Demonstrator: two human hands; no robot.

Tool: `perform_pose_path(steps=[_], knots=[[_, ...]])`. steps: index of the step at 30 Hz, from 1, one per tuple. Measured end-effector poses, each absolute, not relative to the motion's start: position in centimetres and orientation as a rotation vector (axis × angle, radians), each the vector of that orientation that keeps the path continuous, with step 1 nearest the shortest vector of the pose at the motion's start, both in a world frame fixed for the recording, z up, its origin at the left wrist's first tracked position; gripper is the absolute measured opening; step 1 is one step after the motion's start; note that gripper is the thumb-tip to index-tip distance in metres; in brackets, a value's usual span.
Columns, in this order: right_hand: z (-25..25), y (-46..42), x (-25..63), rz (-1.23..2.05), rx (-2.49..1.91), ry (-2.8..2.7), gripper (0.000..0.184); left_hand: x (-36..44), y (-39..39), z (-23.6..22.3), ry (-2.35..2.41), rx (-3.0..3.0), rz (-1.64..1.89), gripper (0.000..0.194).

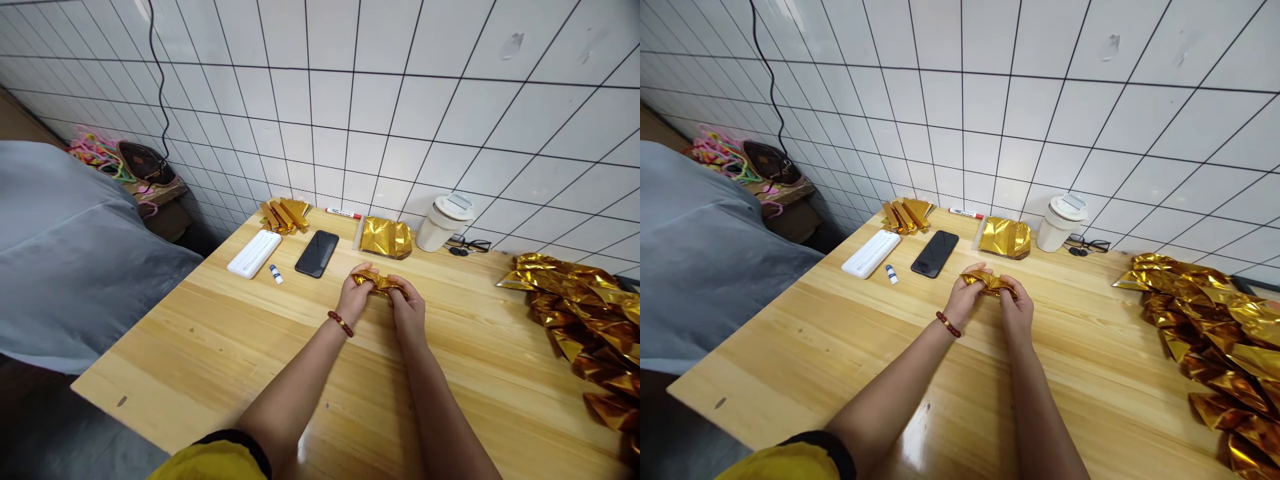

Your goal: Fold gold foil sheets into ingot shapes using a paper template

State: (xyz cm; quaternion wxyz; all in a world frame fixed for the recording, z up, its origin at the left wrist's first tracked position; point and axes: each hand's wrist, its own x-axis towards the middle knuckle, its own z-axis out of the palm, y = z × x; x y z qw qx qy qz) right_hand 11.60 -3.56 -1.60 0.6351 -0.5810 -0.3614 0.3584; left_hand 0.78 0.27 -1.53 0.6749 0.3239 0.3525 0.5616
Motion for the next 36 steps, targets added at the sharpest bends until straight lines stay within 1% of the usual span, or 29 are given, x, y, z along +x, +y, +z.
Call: perform_pose_path(steps=[4, 9, 13, 17, 19, 22, 28, 32, 36], knots=[[-1.7, -3.5, 11.7, 0.813, -1.316, -0.826, 0.032, 0.8, 0.2, -1.4, 0.811, 0.739, 1.239, 0.045], [-1.6, -3.4, 11.6, 0.789, -1.253, -0.76, 0.034, 0.9, 0.1, -1.6, 0.852, 0.856, 1.131, 0.027], [-1.4, -3.5, 11.7, 0.766, -1.256, -0.735, 0.035, 0.8, 0.1, -1.7, 0.867, 0.907, 1.12, 0.032], [-1.3, -3.6, 11.6, 0.772, -1.3, -0.768, 0.03, 0.7, 0.4, -1.5, 0.837, 0.751, 1.243, 0.043], [-1.2, -3.6, 11.5, 0.789, -1.312, -0.801, 0.027, 0.6, 0.6, -1.5, 0.841, 0.692, 1.304, 0.046], [-1.0, -3.6, 11.4, 0.8, -1.296, -0.834, 0.03, 0.6, 0.6, -1.3, 0.848, 0.707, 1.328, 0.043], [-1.2, -3.7, 11.6, 0.756, -1.329, -0.842, 0.038, 0.7, 0.0, -0.7, 0.821, 0.818, 1.265, 0.036], [-1.6, -3.7, 11.9, 0.762, -1.331, -0.796, 0.042, 0.7, -0.1, -0.6, 0.83, 0.875, 1.201, 0.037], [-1.5, -3.6, 11.8, 0.76, -1.299, -0.784, 0.042, 0.7, -0.1, -0.7, 0.842, 0.903, 1.17, 0.038]])
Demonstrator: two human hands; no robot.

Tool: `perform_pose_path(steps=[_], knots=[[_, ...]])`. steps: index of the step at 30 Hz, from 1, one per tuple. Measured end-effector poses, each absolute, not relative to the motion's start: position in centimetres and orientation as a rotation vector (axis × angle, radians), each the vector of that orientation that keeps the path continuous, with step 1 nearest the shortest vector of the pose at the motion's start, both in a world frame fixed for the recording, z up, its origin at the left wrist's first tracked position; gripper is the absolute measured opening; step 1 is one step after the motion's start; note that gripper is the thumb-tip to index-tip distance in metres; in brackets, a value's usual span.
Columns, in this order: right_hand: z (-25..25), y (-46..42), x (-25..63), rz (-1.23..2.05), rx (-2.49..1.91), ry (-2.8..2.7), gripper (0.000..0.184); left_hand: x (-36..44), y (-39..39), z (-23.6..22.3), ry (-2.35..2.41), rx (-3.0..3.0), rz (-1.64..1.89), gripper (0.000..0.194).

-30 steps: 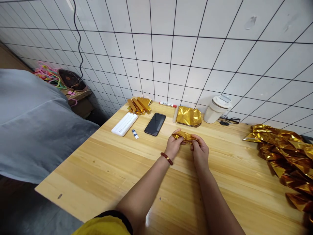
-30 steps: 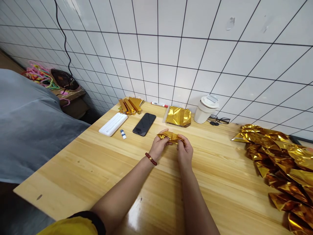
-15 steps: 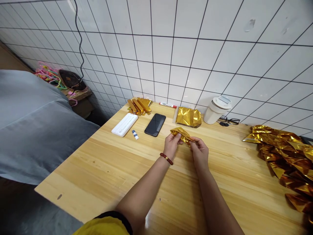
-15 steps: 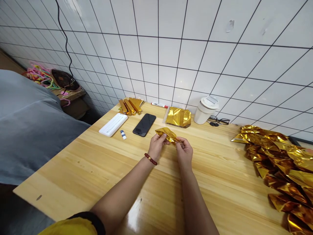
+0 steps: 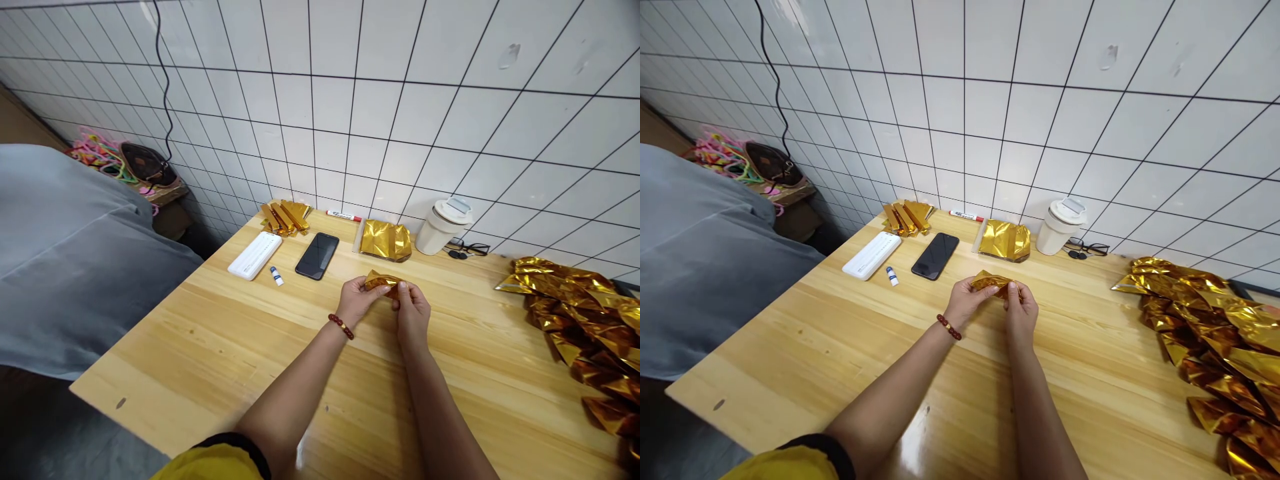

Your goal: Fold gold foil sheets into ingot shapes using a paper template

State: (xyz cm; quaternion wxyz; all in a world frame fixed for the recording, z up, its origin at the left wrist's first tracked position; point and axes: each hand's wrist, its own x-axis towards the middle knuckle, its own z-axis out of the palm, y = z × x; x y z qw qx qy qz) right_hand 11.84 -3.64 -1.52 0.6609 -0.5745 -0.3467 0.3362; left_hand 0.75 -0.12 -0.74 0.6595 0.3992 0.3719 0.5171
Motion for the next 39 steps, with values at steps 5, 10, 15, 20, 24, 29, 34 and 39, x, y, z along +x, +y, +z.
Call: perform_pose_path(steps=[5, 10, 15, 20, 24, 29, 34, 39], knots=[[-1.2, -3.5, 11.9, 0.816, -1.158, -0.659, 0.034, 0.7, -0.2, -0.7, 0.782, 0.93, 1.217, 0.039], [-0.6, -3.5, 12.3, 0.912, -1.013, -0.514, 0.038, 0.6, -0.2, -0.6, 0.798, 0.922, 1.275, 0.035], [-0.5, -3.8, 12.2, 1.064, -1.116, -0.679, 0.035, 0.4, -0.2, -0.2, 0.683, 0.834, 1.216, 0.029], [-1.2, -3.7, 12.0, 1.001, -1.098, -0.801, 0.026, -0.2, 0.1, 0.0, 0.6, 0.589, 1.209, 0.032], [-1.5, -3.7, 12.3, 0.966, -0.997, -0.788, 0.03, -0.1, 0.1, -0.1, 0.684, 0.657, 1.204, 0.038], [-1.5, -3.9, 12.0, 1.081, -0.991, -0.876, 0.063, 0.3, -0.1, -0.7, 0.773, 0.847, 1.18, 0.047], [-1.7, -3.7, 12.0, 1.145, -1.002, -0.801, 0.059, 0.1, 0.3, -0.6, 0.705, 0.772, 1.179, 0.064], [-1.5, -3.7, 12.3, 1.093, -0.989, -0.711, 0.053, -0.3, 0.4, -0.3, 0.638, 0.646, 1.179, 0.066]])
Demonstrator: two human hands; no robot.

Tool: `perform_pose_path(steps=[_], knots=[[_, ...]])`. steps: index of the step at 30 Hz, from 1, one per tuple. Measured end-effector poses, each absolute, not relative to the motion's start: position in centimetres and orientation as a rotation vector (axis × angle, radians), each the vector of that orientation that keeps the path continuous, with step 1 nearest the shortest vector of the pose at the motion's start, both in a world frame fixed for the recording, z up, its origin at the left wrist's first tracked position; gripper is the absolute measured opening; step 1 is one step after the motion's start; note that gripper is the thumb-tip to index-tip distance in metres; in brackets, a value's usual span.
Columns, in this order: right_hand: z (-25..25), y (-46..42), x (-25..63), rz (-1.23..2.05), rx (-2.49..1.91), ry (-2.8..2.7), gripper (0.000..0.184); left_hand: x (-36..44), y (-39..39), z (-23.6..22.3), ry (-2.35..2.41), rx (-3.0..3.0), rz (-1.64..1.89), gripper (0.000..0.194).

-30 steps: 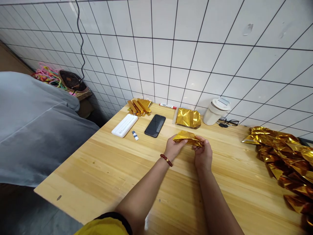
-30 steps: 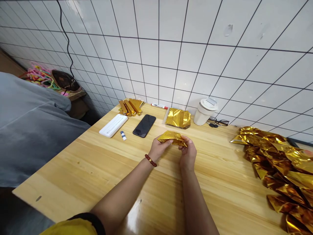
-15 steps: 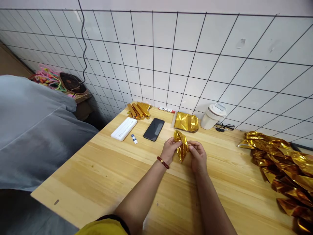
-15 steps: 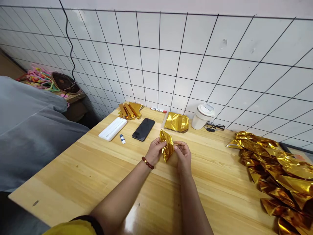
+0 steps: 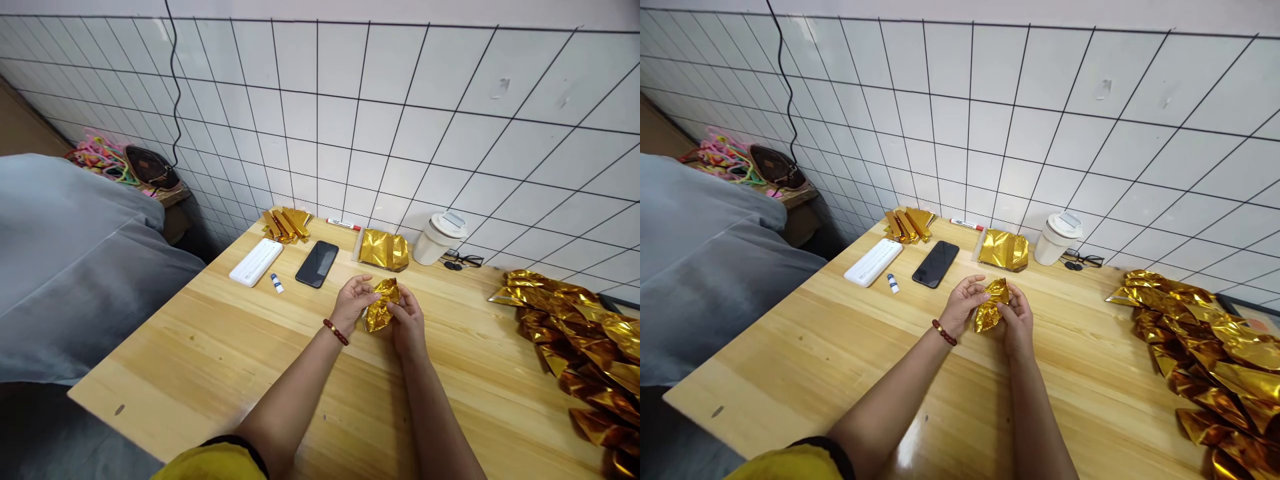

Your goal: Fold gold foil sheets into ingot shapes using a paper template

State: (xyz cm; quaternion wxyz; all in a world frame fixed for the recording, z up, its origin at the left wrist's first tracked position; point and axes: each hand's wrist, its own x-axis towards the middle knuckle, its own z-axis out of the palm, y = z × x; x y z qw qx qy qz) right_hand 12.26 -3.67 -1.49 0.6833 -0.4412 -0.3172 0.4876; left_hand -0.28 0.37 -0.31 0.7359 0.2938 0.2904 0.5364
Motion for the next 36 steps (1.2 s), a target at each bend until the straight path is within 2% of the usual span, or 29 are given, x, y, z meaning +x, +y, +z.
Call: perform_pose_path(steps=[3, 8, 15, 20, 25, 32, 36], knots=[[-0.9, -3.8, 12.2, 1.228, -0.905, -0.657, 0.044, -0.4, 0.4, -0.2, 0.629, 0.582, 1.151, 0.066], [-0.6, -3.8, 12.4, 1.472, -0.893, -0.627, 0.043, -0.4, 0.4, -0.2, 0.64, 0.595, 1.16, 0.061], [-1.2, -3.6, 13.6, 1.326, -0.811, -0.553, 0.041, -0.6, 0.6, -0.5, 0.638, 0.563, 1.218, 0.056], [-1.0, -3.7, 14.0, 1.338, -0.787, -0.404, 0.035, -0.7, 0.8, -0.4, 0.619, 0.532, 1.224, 0.056], [-1.1, -3.8, 13.8, 1.394, -0.746, -0.457, 0.04, -0.4, 0.2, -0.4, 0.59, 0.638, 1.107, 0.067], [-1.3, -3.3, 13.2, 1.283, -0.862, -0.493, 0.044, -0.5, 0.3, -0.2, 0.554, 0.641, 1.029, 0.057], [-1.2, -3.2, 13.3, 1.282, -0.845, -0.527, 0.046, -0.9, 0.2, -0.1, 0.467, 0.718, 0.982, 0.062]])
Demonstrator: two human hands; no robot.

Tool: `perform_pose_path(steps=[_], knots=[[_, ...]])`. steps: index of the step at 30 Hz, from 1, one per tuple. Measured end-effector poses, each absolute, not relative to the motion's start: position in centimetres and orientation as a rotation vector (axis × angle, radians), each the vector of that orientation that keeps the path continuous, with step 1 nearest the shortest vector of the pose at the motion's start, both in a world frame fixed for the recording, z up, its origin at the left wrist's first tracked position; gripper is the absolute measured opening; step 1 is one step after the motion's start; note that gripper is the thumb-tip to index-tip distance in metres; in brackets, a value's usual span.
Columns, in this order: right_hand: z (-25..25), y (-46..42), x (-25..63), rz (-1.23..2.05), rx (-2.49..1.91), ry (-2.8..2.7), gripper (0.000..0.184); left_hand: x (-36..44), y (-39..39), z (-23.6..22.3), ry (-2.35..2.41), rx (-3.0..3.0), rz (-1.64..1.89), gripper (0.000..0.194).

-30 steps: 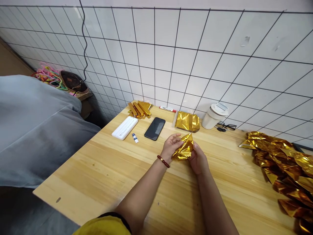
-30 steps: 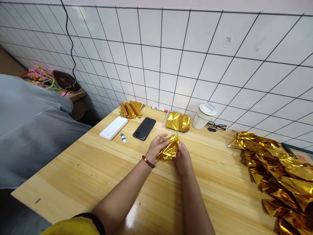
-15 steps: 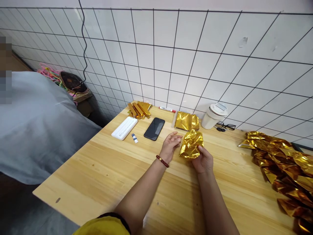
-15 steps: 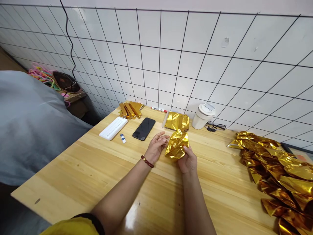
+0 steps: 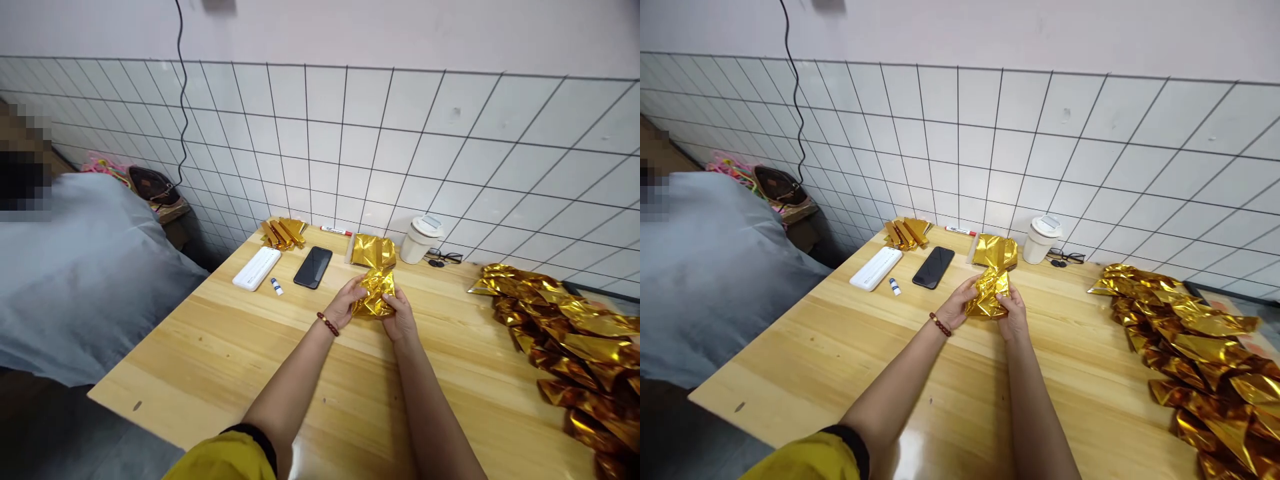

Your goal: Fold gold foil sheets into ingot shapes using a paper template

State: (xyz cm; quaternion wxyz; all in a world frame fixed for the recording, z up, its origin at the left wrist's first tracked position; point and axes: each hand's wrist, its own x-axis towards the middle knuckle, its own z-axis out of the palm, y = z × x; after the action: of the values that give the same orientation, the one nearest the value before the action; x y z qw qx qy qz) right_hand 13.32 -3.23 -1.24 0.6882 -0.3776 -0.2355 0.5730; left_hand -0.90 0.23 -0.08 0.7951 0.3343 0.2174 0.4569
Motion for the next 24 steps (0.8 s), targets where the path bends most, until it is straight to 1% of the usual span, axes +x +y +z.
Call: perform_pose_path(steps=[1, 3, 6, 8, 10, 12, 13, 14, 17, 19, 20, 22, 24], knots=[[-1.3, -3.3, 13.4, 1.278, -0.826, -0.558, 0.045, -1.0, 0.1, -0.2, 0.484, 0.771, 0.957, 0.064], [-1.3, -3.6, 13.7, 1.24, -0.795, -0.605, 0.043, -1.0, -0.2, -0.5, 0.55, 0.827, 0.913, 0.061], [-0.7, -4.4, 14.3, 1.171, -0.795, -0.597, 0.042, -1.1, -0.6, -0.5, 0.623, 0.804, 0.962, 0.058], [0.6, -5.6, 14.6, 1.097, -0.81, -0.594, 0.047, -1.4, -0.9, 0.3, 0.666, 0.787, 1.067, 0.057], [2.5, -7.6, 14.7, 0.935, -0.844, -0.671, 0.054, -2.0, -1.5, 1.8, 0.75, 0.74, 1.224, 0.05], [4.4, -10.6, 14.6, 0.752, -0.96, -0.934, 0.057, -3.1, -2.5, 3.6, 0.829, 0.705, 1.351, 0.042], [5.1, -12.5, 14.4, 0.718, -1.054, -1.115, 0.053, -3.9, -3.3, 4.5, 0.846, 0.728, 1.377, 0.041], [5.6, -14.6, 14.2, 0.722, -1.124, -1.292, 0.05, -4.7, -4.2, 5.2, 0.851, 0.771, 1.377, 0.04], [5.9, -20.7, 13.9, 0.92, -1.126, -1.794, 0.055, -7.5, -7.8, 6.5, 0.837, 0.933, 1.345, 0.034], [5.4, -23.9, 14.2, 0.933, -1.138, -1.907, 0.037, -9.0, -10.5, 6.4, 0.848, 1.028, 1.355, 0.03], [5.1, -25.0, 14.6, 0.911, -1.158, -1.854, 0.033, -9.5, -11.8, 6.1, 0.851, 1.064, 1.371, 0.028], [4.2, -26.1, 15.7, 0.834, -1.228, -1.661, 0.032, -10.0, -14.1, 5.2, 0.851, 1.122, 1.397, 0.025], [3.2, -26.0, 16.5, 0.741, -1.297, -1.496, 0.025, -9.8, -15.8, 4.2, 0.855, 1.228, 1.373, 0.023]])
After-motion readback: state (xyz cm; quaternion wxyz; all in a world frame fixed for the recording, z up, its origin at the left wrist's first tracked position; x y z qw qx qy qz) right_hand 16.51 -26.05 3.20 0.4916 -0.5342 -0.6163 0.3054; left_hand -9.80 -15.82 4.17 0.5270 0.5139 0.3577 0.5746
